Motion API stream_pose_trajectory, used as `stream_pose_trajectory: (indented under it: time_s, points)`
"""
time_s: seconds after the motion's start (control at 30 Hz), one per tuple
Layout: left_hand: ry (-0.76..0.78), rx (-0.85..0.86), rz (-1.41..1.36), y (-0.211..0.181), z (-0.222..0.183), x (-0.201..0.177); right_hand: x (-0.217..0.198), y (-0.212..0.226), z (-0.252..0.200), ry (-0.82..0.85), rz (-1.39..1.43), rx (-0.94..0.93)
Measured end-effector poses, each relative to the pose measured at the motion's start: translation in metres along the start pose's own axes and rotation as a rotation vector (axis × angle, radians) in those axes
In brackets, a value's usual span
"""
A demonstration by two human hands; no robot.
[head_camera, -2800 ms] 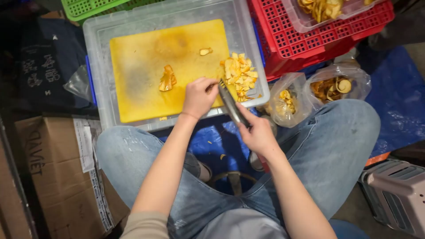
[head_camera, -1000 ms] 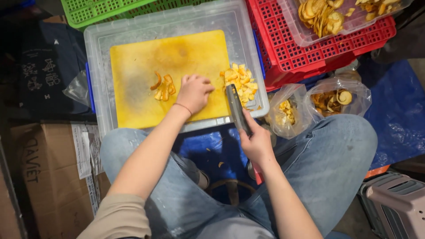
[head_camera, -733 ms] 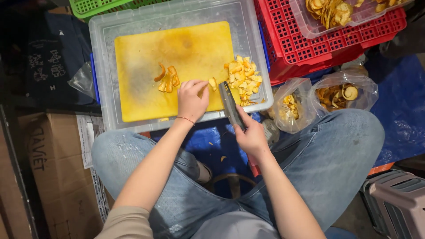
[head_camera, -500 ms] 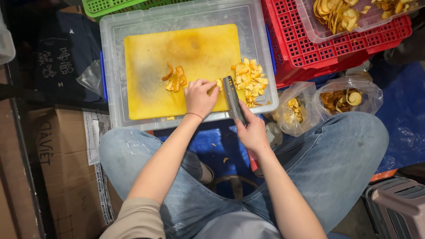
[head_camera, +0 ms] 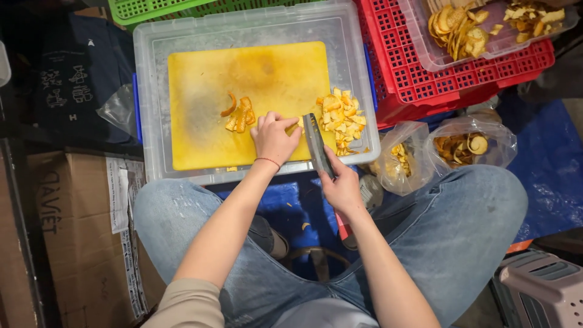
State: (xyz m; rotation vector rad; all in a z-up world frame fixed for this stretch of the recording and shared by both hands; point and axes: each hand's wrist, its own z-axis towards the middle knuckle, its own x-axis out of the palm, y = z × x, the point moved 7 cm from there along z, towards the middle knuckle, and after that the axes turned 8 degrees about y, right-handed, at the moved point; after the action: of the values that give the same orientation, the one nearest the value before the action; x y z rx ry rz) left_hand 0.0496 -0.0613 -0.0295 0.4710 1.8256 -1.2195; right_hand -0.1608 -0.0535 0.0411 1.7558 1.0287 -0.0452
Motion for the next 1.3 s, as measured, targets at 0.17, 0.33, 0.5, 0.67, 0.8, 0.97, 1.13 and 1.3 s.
stream_pose_trajectory:
  time_s: [0.17,0.33,0.5,0.67,0.8,0.97,1.13,1.3]
  points:
    - [0.027,-0.008,-0.010,0.000,0.001,0.000,0.008,-0.020,0.023,-0.008,0.026,0.009]
    - [0.040,-0.007,-0.023,0.004,0.004,0.001,0.010,-0.023,0.025,0.012,0.062,-0.003]
    - [0.039,0.020,-0.045,0.006,0.003,0.002,0.004,0.010,0.010,0.014,0.014,-0.021]
    - [0.044,0.013,-0.027,0.005,0.008,0.002,0.004,0.006,0.020,0.002,-0.018,-0.086]
    - [0.012,0.046,-0.031,0.006,0.001,0.004,0.008,-0.001,0.026,0.001,-0.054,-0.111]
    - [0.013,0.038,-0.041,0.002,-0.001,0.001,0.006,0.008,0.015,0.007,-0.089,-0.071]
    - [0.020,0.039,-0.032,0.005,-0.001,0.003,0.011,0.015,0.018,0.015,-0.117,-0.079]
    - [0.040,0.078,-0.049,0.010,0.000,0.008,0.011,0.010,0.000,0.040,-0.196,-0.097]
